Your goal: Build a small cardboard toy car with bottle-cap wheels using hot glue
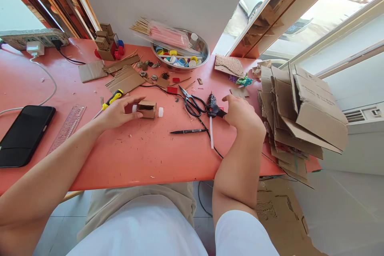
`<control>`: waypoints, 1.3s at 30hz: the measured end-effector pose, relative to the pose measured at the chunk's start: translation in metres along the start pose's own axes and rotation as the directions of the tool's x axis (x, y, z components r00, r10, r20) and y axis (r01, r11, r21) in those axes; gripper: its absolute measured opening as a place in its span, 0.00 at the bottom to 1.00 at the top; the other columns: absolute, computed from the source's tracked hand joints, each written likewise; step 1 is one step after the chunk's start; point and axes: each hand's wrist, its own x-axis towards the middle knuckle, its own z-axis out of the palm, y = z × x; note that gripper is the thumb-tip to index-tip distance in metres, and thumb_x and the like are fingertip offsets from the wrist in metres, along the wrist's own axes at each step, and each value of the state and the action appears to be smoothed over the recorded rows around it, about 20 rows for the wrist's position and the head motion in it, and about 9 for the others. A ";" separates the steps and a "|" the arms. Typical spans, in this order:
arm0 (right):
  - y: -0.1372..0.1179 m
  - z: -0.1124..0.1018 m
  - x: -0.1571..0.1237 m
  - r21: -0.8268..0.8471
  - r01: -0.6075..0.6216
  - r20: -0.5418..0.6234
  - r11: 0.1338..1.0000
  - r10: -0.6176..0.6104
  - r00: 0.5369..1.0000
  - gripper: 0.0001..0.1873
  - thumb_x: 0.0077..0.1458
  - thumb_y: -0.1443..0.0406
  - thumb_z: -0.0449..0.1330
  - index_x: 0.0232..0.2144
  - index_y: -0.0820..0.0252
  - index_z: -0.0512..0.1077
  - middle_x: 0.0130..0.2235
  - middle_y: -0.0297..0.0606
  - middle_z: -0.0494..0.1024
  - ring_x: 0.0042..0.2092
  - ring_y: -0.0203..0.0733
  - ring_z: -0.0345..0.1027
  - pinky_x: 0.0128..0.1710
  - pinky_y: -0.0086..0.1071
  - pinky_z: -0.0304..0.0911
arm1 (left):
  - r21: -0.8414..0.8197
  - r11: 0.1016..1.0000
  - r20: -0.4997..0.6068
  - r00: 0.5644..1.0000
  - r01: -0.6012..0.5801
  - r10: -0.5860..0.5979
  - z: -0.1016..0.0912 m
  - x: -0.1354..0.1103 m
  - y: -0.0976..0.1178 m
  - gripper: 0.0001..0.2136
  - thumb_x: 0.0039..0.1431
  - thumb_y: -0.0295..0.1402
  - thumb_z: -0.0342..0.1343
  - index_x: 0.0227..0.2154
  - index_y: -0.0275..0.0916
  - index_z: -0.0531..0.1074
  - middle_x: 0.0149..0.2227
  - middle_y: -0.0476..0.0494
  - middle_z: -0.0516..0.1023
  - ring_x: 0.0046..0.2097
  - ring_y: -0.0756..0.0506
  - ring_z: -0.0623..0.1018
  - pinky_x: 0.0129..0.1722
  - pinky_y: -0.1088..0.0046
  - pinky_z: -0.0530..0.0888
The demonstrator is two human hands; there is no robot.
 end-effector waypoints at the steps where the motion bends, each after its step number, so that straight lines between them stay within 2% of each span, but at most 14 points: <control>1: -0.008 -0.002 -0.002 -0.021 -0.025 -0.010 0.999 0.025 1.000 0.15 0.44 0.73 0.66 0.36 0.54 0.76 0.33 0.45 0.80 0.32 0.51 0.72 0.29 0.41 0.64 | -0.006 1.000 -0.001 1.000 -0.005 0.005 0.000 0.000 -0.001 0.32 0.55 0.49 0.64 0.60 0.39 0.78 0.53 0.37 0.86 0.59 0.33 0.81 0.64 0.53 0.74; 3: -0.034 -0.002 -0.006 -0.024 -0.036 -0.074 0.999 0.034 0.997 0.17 0.53 0.68 0.65 0.47 0.53 0.77 0.45 0.49 0.83 0.43 0.56 0.77 0.41 0.46 0.71 | -0.013 1.000 -0.003 1.000 -0.011 0.011 0.000 0.001 -0.002 0.30 0.55 0.48 0.64 0.60 0.40 0.79 0.51 0.39 0.87 0.56 0.35 0.82 0.62 0.53 0.76; 5: -0.070 0.009 -0.006 0.121 0.049 -0.112 0.991 -0.036 0.993 0.17 0.60 0.65 0.64 0.52 0.51 0.77 0.49 0.47 0.83 0.49 0.56 0.78 0.48 0.48 0.73 | -0.023 1.000 -0.003 1.000 -0.014 0.014 0.000 0.001 -0.003 0.30 0.55 0.49 0.65 0.59 0.41 0.79 0.49 0.40 0.88 0.53 0.36 0.83 0.60 0.54 0.77; 8: -0.121 0.037 -0.003 0.308 0.204 -0.028 0.929 -0.205 0.978 0.20 0.62 0.64 0.65 0.56 0.53 0.77 0.53 0.46 0.84 0.55 0.57 0.78 0.57 0.51 0.72 | -0.030 1.000 0.009 1.000 -0.008 0.008 -0.002 0.002 -0.002 0.30 0.54 0.50 0.66 0.58 0.41 0.80 0.53 0.38 0.87 0.55 0.34 0.83 0.62 0.52 0.76; 11: -0.146 0.063 0.001 0.384 0.229 0.045 0.894 -0.266 0.963 0.24 0.64 0.66 0.63 0.61 0.55 0.75 0.61 0.50 0.80 0.64 0.58 0.73 0.64 0.54 0.69 | -0.016 1.000 0.012 1.000 0.009 -0.009 -0.002 0.001 0.000 0.30 0.53 0.49 0.66 0.57 0.41 0.81 0.57 0.36 0.86 0.58 0.32 0.82 0.68 0.47 0.70; 14: -0.149 0.077 0.007 0.423 0.207 0.105 0.882 -0.275 0.956 0.26 0.66 0.68 0.60 0.65 0.58 0.73 0.65 0.51 0.78 0.68 0.57 0.71 0.67 0.55 0.67 | -0.008 1.000 0.005 1.000 -0.004 0.004 -0.002 0.001 0.001 0.27 0.53 0.48 0.67 0.55 0.44 0.82 0.56 0.38 0.86 0.59 0.32 0.82 0.70 0.46 0.67; 19: -0.143 0.082 0.016 0.461 0.128 0.212 0.878 -0.249 0.945 0.31 0.63 0.67 0.64 0.67 0.62 0.72 0.60 0.51 0.82 0.62 0.57 0.77 0.64 0.50 0.70 | -0.008 1.000 0.001 1.000 0.002 -0.002 -0.002 0.002 0.003 0.26 0.52 0.46 0.67 0.55 0.47 0.82 0.56 0.41 0.87 0.59 0.33 0.82 0.70 0.47 0.68; 24: -0.145 0.088 0.017 0.526 0.102 0.160 0.844 -0.216 0.963 0.30 0.60 0.68 0.65 0.64 0.56 0.75 0.60 0.45 0.83 0.63 0.55 0.77 0.65 0.50 0.70 | 0.005 1.000 -0.021 1.000 -0.008 0.008 0.001 0.004 0.001 0.26 0.50 0.47 0.69 0.53 0.47 0.83 0.54 0.41 0.87 0.58 0.32 0.82 0.71 0.47 0.67; 29: -0.148 0.088 0.017 0.531 0.092 0.150 0.843 -0.200 0.968 0.32 0.55 0.72 0.67 0.63 0.59 0.76 0.60 0.46 0.84 0.63 0.54 0.77 0.65 0.47 0.70 | 0.019 1.000 -0.022 1.000 -0.012 0.012 0.002 0.005 0.000 0.27 0.50 0.46 0.68 0.53 0.44 0.83 0.53 0.40 0.87 0.57 0.32 0.83 0.72 0.48 0.66; 33: -0.150 0.084 0.015 0.550 0.142 0.129 0.823 -0.252 0.959 0.26 0.56 0.72 0.66 0.58 0.54 0.78 0.56 0.41 0.86 0.59 0.51 0.80 0.61 0.43 0.71 | 0.022 1.000 -0.008 1.000 -0.014 0.014 0.002 0.005 0.000 0.26 0.51 0.46 0.67 0.53 0.44 0.83 0.54 0.40 0.87 0.58 0.32 0.83 0.73 0.47 0.64; 39: -0.154 0.084 0.013 0.576 0.165 0.103 0.800 -0.271 0.957 0.17 0.60 0.69 0.64 0.52 0.59 0.79 0.51 0.43 0.87 0.51 0.48 0.82 0.55 0.39 0.71 | 0.014 0.999 -0.027 0.999 -0.038 0.038 0.002 0.004 0.001 0.22 0.51 0.46 0.69 0.49 0.48 0.84 0.51 0.44 0.88 0.56 0.35 0.84 0.72 0.49 0.66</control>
